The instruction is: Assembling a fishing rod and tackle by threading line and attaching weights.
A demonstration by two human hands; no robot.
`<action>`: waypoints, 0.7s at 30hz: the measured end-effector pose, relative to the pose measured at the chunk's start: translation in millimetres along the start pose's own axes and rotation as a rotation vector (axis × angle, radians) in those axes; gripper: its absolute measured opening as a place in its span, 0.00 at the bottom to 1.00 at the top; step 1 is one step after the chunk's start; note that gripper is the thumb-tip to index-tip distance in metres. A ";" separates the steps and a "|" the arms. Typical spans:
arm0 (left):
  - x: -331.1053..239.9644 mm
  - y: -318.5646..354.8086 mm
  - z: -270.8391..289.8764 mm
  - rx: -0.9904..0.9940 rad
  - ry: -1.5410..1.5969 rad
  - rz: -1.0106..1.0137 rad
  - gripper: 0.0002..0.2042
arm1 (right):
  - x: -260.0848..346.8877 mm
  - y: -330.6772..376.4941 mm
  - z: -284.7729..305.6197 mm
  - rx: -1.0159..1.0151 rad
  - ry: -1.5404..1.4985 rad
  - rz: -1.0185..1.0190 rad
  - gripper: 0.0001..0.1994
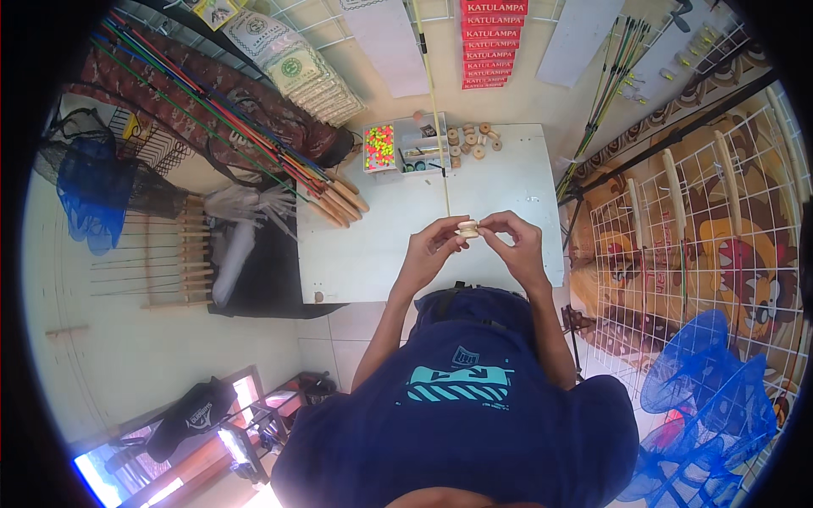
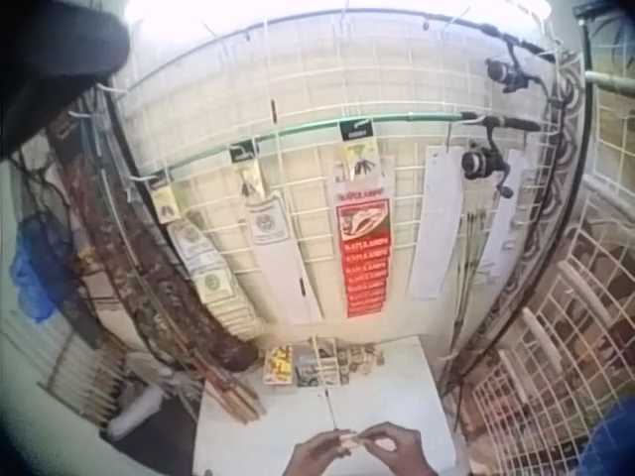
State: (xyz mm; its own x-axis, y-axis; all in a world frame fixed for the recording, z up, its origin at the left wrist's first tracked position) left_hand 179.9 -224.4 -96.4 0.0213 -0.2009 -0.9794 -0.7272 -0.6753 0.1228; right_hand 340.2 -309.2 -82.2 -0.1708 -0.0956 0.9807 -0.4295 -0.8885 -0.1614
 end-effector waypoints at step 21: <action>-0.9 -0.9 -7.1 0.069 -0.043 -0.012 0.15 | 16.7 3.4 2.8 0.043 0.274 0.133 0.09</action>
State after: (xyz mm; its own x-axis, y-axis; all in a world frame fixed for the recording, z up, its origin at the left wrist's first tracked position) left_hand 185.4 -228.7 -94.4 0.0020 -0.1609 -0.9870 -0.7724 -0.6271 0.1007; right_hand 338.4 -315.1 -66.1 -0.4584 -0.0925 0.8839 -0.3501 -0.8953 -0.2753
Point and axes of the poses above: each hand's wrist, its own y-axis away from the middle knuckle, its own z-axis out of the back of the hand, x = y × z, the point moved 3 cm from there along -y, towards the middle knuckle, and after that the axes turned 1 degree about -x, right-handed, at the moved point
